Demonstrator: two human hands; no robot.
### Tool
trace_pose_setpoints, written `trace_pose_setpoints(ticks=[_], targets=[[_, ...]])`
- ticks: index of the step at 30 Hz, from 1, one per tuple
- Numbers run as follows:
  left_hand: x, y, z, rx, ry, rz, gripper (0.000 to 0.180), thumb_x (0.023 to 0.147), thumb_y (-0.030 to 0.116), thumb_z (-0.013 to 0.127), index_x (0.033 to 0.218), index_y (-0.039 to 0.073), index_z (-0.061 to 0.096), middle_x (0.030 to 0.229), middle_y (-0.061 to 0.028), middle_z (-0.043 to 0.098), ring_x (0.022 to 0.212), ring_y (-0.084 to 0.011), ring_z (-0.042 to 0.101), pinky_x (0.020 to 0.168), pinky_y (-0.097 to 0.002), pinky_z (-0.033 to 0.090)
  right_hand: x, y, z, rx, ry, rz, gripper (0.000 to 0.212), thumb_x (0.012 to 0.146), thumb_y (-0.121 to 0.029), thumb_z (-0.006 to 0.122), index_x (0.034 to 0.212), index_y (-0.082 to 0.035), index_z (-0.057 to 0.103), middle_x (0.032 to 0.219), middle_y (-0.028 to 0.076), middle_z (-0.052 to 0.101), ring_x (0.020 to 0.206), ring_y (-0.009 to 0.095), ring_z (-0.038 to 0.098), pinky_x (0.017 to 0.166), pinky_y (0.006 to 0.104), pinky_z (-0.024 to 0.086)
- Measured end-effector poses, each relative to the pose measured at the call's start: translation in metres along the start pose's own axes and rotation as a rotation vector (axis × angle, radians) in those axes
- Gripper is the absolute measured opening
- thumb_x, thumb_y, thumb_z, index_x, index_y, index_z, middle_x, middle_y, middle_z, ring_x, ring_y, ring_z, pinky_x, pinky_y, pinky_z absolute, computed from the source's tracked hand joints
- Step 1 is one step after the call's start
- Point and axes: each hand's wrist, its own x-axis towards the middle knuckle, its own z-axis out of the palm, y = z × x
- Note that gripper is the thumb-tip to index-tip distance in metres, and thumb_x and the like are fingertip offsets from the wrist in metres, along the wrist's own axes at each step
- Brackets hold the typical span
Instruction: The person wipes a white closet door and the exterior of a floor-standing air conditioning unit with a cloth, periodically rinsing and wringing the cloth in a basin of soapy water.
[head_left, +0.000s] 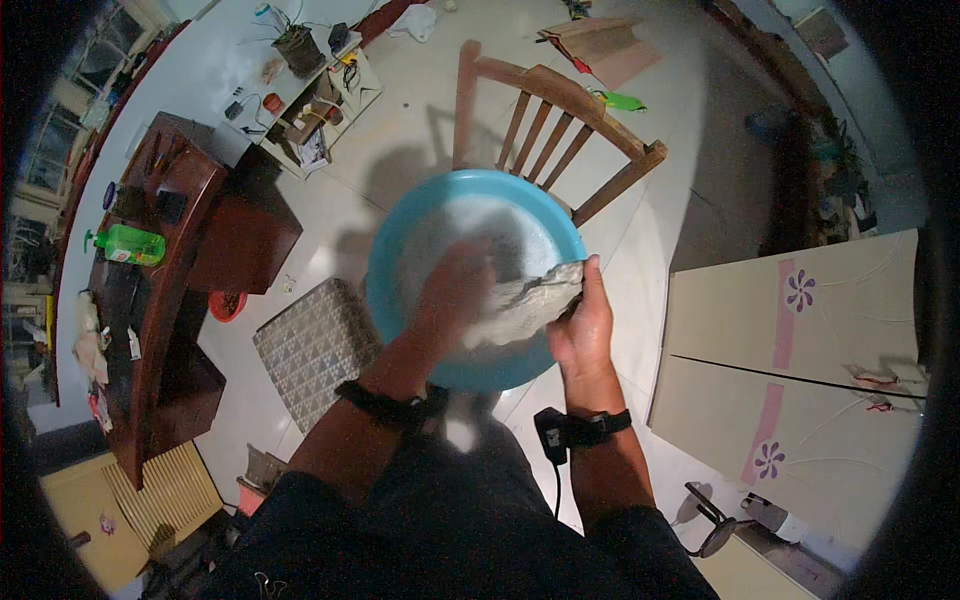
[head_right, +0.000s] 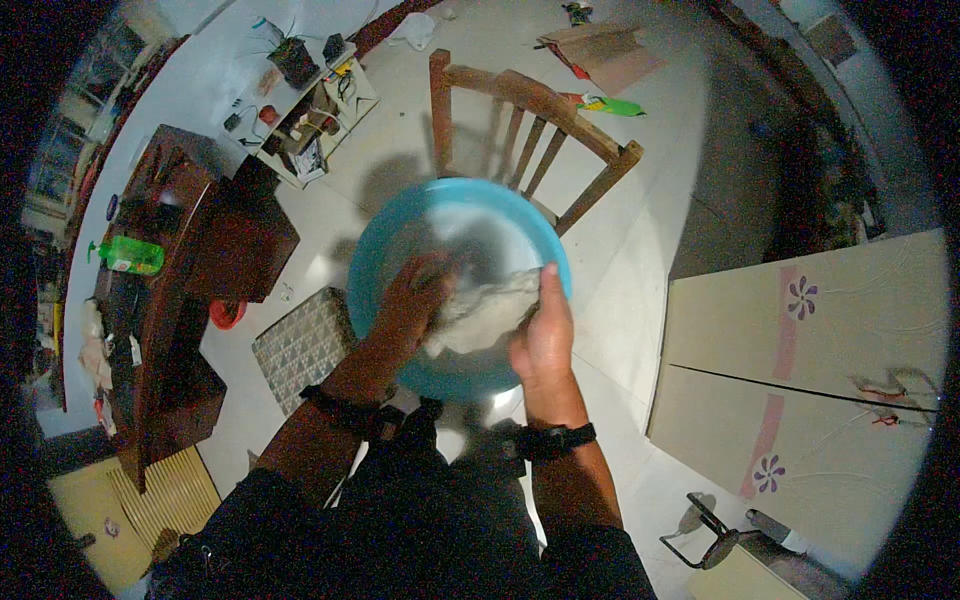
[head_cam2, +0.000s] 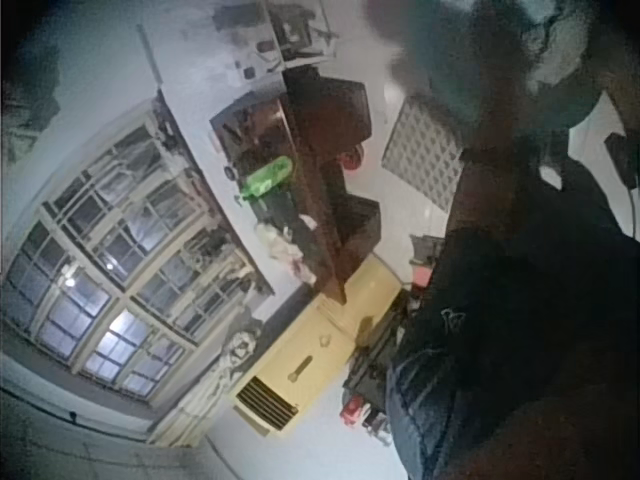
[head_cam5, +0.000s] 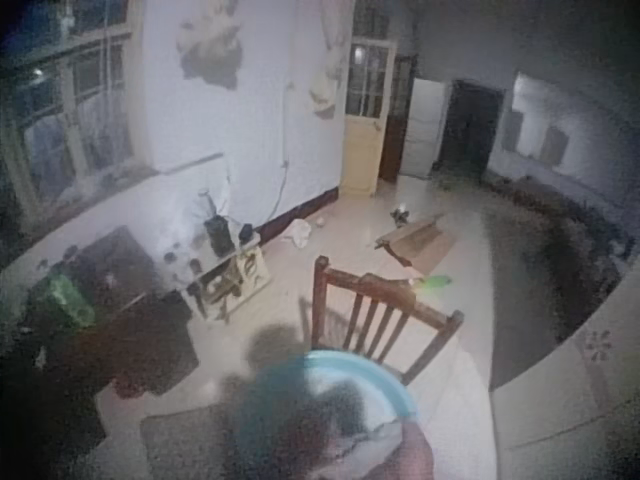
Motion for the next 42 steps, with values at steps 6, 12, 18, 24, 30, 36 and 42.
trace_pose_setpoints(ticks=[6,12,18,24,30,36,42], targets=[[-0.034,0.042,-0.006,-0.698,-0.483,-0.369,0.048,0.092,0.028,0.061,0.133,0.008,0.045,0.123,-0.0119,0.056,0.11,-0.0215,0.055,0.093,-0.0348,0.047,-0.005,-0.02,-0.008,0.05,-0.136,-0.027,0.036,0.1,-0.04,0.045,0.11,-0.006,0.053,0.107,0.011,0.059,0.1,0.024,0.056,0.091,0.0419,0.046],[-0.059,0.051,0.031,-1.047,-0.403,-0.373,0.053,0.092,0.031,0.06,0.134,0.003,0.044,0.131,-0.0134,0.052,0.121,-0.0279,0.05,0.104,-0.0433,0.04,-0.007,-0.002,0.002,0.371,-0.117,0.14,0.029,0.093,-0.029,0.056,0.113,-0.007,0.056,0.116,0.012,0.059,0.109,0.028,0.054,0.1,0.0448,0.04],[-0.024,0.014,-0.01,-0.862,-0.126,-0.275,0.034,0.092,0.021,0.059,0.122,0.004,0.054,0.126,-0.0136,0.055,0.118,-0.0302,0.053,0.102,-0.0447,0.042,-0.012,-0.003,-0.023,0.217,-0.225,0.087,0.019,0.092,-0.023,0.053,0.105,-0.01,0.055,0.107,0.009,0.062,0.103,0.028,0.058,0.092,0.0443,0.045],[-0.026,0.066,-0.028,0.381,-0.123,0.342,0.036,0.078,0.015,0.068,0.111,0.006,0.058,0.111,-0.0129,0.059,0.109,-0.0295,0.057,0.098,-0.043,0.045,-0.011,0.027,-0.025,0.05,-0.019,0.339,0.035,0.097,-0.042,0.047,0.113,-0.011,0.051,0.111,0.013,0.061,0.097,0.029,0.062,0.083,0.0388,0.053],[-0.047,0.071,0.051,0.339,0.025,0.451,0.043,0.083,0.027,0.065,0.119,0.004,0.057,0.112,-0.0192,0.059,0.11,-0.0349,0.055,0.099,-0.0477,0.04,-0.023,0.058,-0.018,-0.536,-0.303,-0.146,0.042,0.096,-0.038,0.05,0.124,-0.007,0.051,0.117,0.014,0.06,0.105,0.024,0.059,0.088,0.0359,0.049],[-0.009,0.071,0.012,0.511,-0.062,-0.119,0.036,0.084,0.036,0.064,0.103,0.005,0.064,0.095,-0.0202,0.063,0.093,-0.0357,0.06,0.084,-0.0438,0.048,-0.023,0.053,0.025,-0.132,0.142,0.292,0.032,0.1,-0.033,0.041,0.113,-0.007,0.055,0.117,0.012,0.061,0.098,0.018,0.058,0.085,0.0337,0.047],[0.015,0.053,0.017,0.285,0.08,-0.165,0.033,0.083,0.033,0.065,0.102,0.006,0.063,0.099,-0.0179,0.064,0.096,-0.0375,0.059,0.09,-0.0449,0.045,-0.018,0.066,0.005,-0.765,0.273,0.044,0.047,0.098,-0.043,0.043,0.12,-0.002,0.051,0.103,0.01,0.061,0.091,0.024,0.061,0.077,0.0397,0.049]])
